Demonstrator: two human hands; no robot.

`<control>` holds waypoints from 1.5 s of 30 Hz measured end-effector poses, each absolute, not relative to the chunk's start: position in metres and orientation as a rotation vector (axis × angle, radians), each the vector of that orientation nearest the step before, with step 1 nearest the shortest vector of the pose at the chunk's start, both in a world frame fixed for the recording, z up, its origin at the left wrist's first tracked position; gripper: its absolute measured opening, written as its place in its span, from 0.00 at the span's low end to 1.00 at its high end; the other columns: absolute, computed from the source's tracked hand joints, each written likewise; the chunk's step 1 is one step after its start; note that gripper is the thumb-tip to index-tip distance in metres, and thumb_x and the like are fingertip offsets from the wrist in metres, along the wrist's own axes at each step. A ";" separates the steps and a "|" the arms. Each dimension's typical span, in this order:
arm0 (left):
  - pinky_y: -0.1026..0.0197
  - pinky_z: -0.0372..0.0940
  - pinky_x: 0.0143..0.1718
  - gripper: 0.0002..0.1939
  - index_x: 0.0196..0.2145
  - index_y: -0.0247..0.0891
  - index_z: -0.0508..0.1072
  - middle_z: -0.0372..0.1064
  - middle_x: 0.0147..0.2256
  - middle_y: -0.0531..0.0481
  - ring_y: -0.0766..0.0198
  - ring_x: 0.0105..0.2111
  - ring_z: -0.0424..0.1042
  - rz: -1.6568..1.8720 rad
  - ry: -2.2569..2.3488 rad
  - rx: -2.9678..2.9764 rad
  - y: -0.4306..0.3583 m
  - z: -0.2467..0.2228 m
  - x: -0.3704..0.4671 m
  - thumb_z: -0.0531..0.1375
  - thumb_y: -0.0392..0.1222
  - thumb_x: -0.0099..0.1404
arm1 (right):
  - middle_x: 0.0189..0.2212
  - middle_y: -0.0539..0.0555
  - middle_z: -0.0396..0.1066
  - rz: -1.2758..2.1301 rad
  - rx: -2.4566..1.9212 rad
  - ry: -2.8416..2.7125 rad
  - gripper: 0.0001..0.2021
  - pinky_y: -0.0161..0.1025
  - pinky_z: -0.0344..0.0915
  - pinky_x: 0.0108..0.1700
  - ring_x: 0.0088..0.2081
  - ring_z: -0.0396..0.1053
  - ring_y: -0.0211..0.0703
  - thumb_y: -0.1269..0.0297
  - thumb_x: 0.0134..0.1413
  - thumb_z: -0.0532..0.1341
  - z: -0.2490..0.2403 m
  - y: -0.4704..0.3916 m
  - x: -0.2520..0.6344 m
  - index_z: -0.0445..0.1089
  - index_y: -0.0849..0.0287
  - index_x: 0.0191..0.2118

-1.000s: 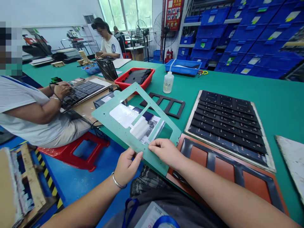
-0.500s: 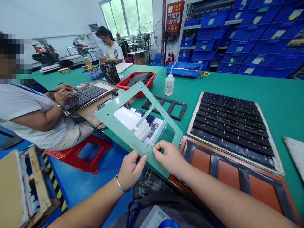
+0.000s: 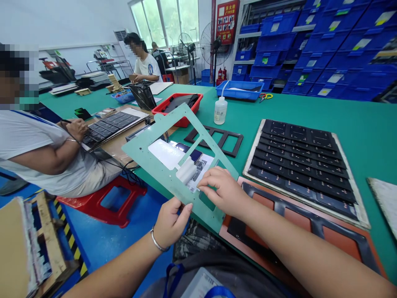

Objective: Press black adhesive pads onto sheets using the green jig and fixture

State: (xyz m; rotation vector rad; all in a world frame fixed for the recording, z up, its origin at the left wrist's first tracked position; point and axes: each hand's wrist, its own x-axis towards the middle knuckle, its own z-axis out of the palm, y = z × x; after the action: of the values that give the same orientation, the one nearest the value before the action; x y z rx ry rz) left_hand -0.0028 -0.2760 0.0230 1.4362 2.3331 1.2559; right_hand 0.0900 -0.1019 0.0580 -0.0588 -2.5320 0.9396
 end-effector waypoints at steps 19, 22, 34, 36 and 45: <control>0.62 0.61 0.28 0.11 0.30 0.37 0.70 0.70 0.26 0.48 0.62 0.25 0.67 1.210 2.315 1.597 -0.274 0.028 -0.001 0.51 0.43 0.64 | 0.32 0.54 0.69 0.346 0.481 -2.713 0.10 0.45 0.48 0.43 0.40 0.60 0.46 0.68 0.57 0.53 0.079 -0.089 0.082 0.72 0.58 0.32; 0.62 0.61 0.28 0.11 0.30 0.38 0.70 0.70 0.26 0.48 0.62 0.26 0.67 1.196 2.324 1.602 -0.274 0.028 0.000 0.51 0.43 0.64 | 0.32 0.55 0.68 0.534 0.321 -2.663 0.10 0.44 0.50 0.42 0.40 0.61 0.45 0.69 0.56 0.53 0.078 -0.089 0.082 0.71 0.59 0.31; 0.63 0.60 0.25 0.09 0.29 0.37 0.69 0.68 0.23 0.50 0.64 0.23 0.66 1.252 2.308 1.724 -0.271 0.032 0.004 0.52 0.40 0.63 | 0.33 0.52 0.71 1.630 -0.378 -2.147 0.06 0.39 0.63 0.40 0.38 0.68 0.41 0.66 0.51 0.59 0.099 -0.125 0.073 0.71 0.57 0.27; 0.63 0.60 0.25 0.09 0.29 0.37 0.69 0.68 0.24 0.50 0.64 0.23 0.66 1.271 2.289 1.748 -0.271 0.032 0.004 0.52 0.40 0.63 | 0.34 0.52 0.72 1.696 -0.414 -2.103 0.05 0.39 0.63 0.42 0.40 0.68 0.41 0.66 0.50 0.59 0.100 -0.129 0.072 0.72 0.57 0.28; 0.64 0.59 0.24 0.08 0.28 0.37 0.68 0.67 0.22 0.51 0.65 0.22 0.64 1.267 2.315 1.778 -0.271 0.031 0.005 0.52 0.39 0.63 | 0.32 0.51 0.72 1.755 -0.470 -2.036 0.05 0.40 0.62 0.39 0.36 0.68 0.41 0.65 0.48 0.59 0.096 -0.134 0.067 0.72 0.57 0.28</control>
State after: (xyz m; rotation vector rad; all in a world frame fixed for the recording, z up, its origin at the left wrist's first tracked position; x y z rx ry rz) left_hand 0.0046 -0.2706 0.0313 1.7780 2.3154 1.2674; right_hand 0.0670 -0.1335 0.0963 -0.4696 -2.0360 1.7547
